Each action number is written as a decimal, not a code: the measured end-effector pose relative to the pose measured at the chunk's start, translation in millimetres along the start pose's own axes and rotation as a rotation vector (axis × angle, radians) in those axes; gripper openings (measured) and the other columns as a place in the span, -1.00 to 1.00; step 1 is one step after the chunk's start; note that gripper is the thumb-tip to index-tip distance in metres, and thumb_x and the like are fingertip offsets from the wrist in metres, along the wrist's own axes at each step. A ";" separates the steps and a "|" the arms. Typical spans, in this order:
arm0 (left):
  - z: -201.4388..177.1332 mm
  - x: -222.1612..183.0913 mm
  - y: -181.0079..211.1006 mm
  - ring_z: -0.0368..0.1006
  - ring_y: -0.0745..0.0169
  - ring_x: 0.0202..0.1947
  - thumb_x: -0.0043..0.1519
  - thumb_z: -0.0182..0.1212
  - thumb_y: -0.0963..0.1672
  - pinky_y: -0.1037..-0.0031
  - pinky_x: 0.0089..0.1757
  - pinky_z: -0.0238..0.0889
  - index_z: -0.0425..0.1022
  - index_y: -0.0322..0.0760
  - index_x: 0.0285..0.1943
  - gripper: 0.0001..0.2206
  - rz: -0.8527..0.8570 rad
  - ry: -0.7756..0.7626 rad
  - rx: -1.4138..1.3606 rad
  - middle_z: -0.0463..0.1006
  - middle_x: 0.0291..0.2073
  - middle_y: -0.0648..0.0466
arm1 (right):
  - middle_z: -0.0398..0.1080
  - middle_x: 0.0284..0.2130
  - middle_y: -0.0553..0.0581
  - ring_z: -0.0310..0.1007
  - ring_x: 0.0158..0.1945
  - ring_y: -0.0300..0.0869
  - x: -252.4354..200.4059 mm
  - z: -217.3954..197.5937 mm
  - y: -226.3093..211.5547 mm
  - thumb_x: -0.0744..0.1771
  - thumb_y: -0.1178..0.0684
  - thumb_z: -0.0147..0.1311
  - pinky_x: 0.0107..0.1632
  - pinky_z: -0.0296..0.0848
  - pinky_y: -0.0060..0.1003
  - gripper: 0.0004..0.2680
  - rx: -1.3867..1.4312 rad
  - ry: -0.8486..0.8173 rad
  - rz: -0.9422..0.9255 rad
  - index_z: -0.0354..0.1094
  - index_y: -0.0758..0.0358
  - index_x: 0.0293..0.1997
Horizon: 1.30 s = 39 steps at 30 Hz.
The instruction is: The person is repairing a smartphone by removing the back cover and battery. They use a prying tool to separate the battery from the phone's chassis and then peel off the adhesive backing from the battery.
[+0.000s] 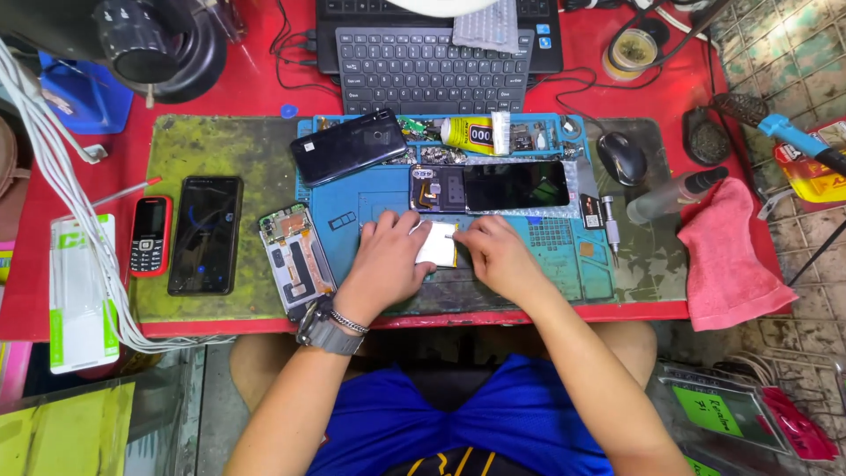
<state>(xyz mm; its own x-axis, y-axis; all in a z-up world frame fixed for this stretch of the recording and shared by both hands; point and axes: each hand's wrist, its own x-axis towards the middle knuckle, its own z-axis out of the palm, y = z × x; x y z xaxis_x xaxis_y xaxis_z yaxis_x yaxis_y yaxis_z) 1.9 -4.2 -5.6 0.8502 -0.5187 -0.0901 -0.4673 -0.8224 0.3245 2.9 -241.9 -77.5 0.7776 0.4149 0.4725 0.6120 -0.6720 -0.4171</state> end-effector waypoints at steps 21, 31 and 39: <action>-13.0 2.4 -0.9 0.27 0.00 0.17 0.16 0.35 -0.01 0.11 0.07 0.20 0.42 -0.19 0.35 -0.44 0.002 -0.033 -0.035 0.41 0.16 0.01 | 0.25 -0.38 0.13 0.34 -0.20 0.06 12.5 -0.5 8.5 0.32 0.20 -0.05 -0.16 0.43 -0.14 -0.96 -0.162 -0.205 -0.162 0.23 0.23 -0.34; -7.4 2.7 -2.5 0.26 0.00 0.15 0.14 0.37 0.00 0.11 0.06 0.19 0.42 -0.19 0.34 -0.44 0.011 -0.024 -0.031 0.40 0.16 0.02 | 0.21 -0.44 0.13 0.34 -0.24 0.08 1.5 -12.9 -12.2 0.33 0.22 -0.13 -0.20 0.42 -0.10 -0.92 -0.055 -0.280 -0.179 0.23 0.24 -0.37; -8.8 3.1 -3.3 0.25 0.01 0.15 0.11 0.40 0.01 0.10 0.06 0.20 0.45 -0.20 0.30 -0.44 0.010 0.004 -0.040 0.42 0.13 0.04 | 0.21 -0.43 0.12 0.33 -0.22 0.07 -13.2 -14.7 -18.2 0.28 0.24 -0.08 -0.19 0.42 -0.13 -0.95 -0.113 -0.272 -0.221 0.19 0.24 -0.40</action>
<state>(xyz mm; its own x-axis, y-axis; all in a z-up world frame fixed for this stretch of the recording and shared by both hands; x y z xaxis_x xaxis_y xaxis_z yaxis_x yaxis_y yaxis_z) 8.2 -1.0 1.4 0.8465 -0.5259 -0.0831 -0.4657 -0.8070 0.3632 -20.7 -244.2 -64.8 0.6476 0.6954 0.3116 0.7615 -0.6049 -0.2328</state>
